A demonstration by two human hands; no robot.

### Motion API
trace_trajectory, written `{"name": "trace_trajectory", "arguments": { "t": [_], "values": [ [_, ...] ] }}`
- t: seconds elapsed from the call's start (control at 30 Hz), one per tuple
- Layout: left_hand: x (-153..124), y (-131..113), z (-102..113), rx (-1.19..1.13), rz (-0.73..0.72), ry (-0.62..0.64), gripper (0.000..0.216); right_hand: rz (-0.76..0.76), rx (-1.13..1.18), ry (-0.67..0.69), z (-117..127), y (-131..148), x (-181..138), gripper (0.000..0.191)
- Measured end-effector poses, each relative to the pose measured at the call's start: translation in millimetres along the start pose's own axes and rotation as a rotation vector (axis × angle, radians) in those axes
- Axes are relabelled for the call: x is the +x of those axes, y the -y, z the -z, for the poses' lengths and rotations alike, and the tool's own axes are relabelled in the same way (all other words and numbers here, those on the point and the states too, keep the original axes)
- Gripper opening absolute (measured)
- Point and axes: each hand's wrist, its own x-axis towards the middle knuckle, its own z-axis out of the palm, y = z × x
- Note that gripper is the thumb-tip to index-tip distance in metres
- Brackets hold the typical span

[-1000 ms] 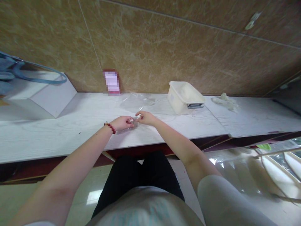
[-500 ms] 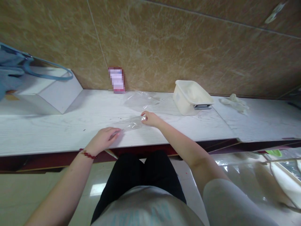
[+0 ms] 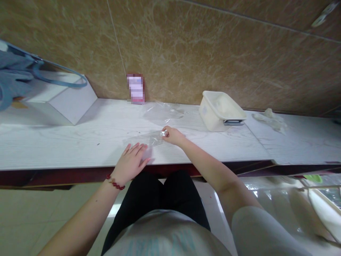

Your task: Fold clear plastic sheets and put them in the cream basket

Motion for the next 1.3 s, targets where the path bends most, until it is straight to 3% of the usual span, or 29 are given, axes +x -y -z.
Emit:
{"name": "trace_trajectory", "arguments": {
  "t": [0.2,0.33,0.47,0.63,0.83,1.0,1.3],
  "values": [
    [24.2,-19.3,-5.8,-0.005,-0.125,0.024,0.057,-0.019,-0.056,-0.059,-0.2,1.7,1.2,0.038],
    [34.2,-21.9,-12.9,-0.025,-0.154,0.053,0.061,-0.058,-0.063,-0.135,6.8,-7.4,-1.2,0.027],
    [34.5,-20.2,-18.6,-0.035,-0.141,0.087,0.066,-0.126,-0.009,-0.218,19.1,-25.2,-15.5,0.019],
    [35.0,-18.0,-14.1,-0.034,-0.143,0.077,0.063,-0.165,0.044,-0.204,29.2,-40.8,-39.1,0.017],
    [62.7,-9.0,-4.9,-0.022,-0.144,0.071,0.045,-0.146,0.007,-0.182,24.8,-49.8,-48.6,0.020],
    [85.4,1.1,-16.7,-0.029,-0.204,0.146,0.047,-0.129,0.004,-0.176,17.5,-53.8,-48.8,0.022],
    [81.8,5.9,-35.7,-0.064,-0.165,0.151,0.051,-0.047,-0.084,-0.332,26.8,-39.5,-42.5,0.023]
  ]
}}
